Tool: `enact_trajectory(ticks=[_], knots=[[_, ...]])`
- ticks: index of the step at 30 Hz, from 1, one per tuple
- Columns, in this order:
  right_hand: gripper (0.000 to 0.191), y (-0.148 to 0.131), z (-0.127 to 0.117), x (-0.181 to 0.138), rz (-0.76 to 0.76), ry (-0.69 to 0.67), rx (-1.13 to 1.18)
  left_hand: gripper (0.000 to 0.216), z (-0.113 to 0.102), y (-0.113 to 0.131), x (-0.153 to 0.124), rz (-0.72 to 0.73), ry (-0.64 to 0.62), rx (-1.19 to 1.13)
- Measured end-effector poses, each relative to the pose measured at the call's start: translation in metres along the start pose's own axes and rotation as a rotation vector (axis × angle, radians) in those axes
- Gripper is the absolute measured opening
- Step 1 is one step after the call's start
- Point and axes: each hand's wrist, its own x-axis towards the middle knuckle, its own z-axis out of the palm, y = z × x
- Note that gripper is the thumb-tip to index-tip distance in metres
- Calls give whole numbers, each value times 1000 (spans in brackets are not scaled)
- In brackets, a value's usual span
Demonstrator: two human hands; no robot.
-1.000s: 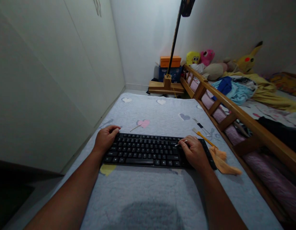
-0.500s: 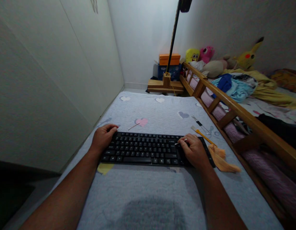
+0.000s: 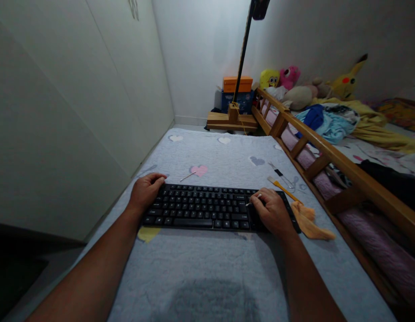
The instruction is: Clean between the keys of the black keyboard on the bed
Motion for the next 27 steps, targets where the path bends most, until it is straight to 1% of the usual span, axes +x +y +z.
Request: enact_trajectory(ticks=[11,27], knots=[[22,1,0,0,-2,4,-9,34,0,0,-1,-4,-7,12],[26,0,-6,-1,-35,-108,16,36,1,0,-1,-18,-7,29]])
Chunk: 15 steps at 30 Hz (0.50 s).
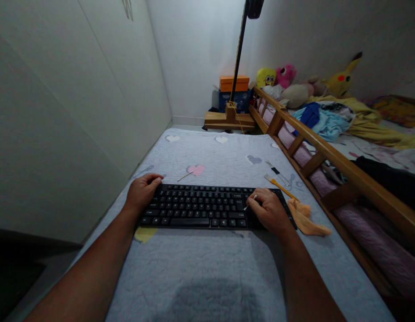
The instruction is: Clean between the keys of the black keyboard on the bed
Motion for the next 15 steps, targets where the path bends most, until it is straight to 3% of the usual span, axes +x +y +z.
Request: enact_trajectory(ticks=[15], knots=[[25,0,-1,-1,-17,-44,16,36,1,-2,0,18,2,2]])
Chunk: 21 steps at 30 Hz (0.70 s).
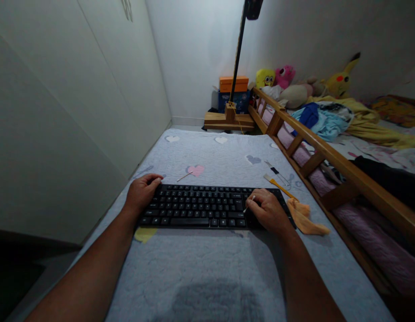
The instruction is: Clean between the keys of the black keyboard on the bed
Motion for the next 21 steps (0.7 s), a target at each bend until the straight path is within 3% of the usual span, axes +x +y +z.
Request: enact_trajectory(ticks=[21], knots=[[25,-2,2,-1,-14,-2,-9,34,0,-1,-1,-4,-1,-7]])
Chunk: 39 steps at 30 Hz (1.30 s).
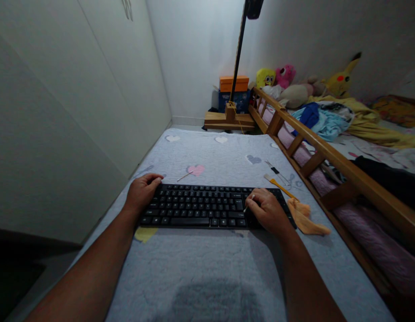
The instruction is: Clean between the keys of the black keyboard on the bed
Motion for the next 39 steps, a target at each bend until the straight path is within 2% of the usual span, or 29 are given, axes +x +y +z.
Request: enact_trajectory(ticks=[5,16,31,39], knots=[[25,-4,2,0,-15,17,12,33,-1,2,0,20,6,2],[24,-10,7,0,-38,-32,52,35,1,0,0,-2,-5,-8],[25,-3,1,-1,-10,5,34,34,-1,3,0,5,6,0],[25,-8,5,0,-30,-26,49,33,-1,4,0,-5,9,-9]])
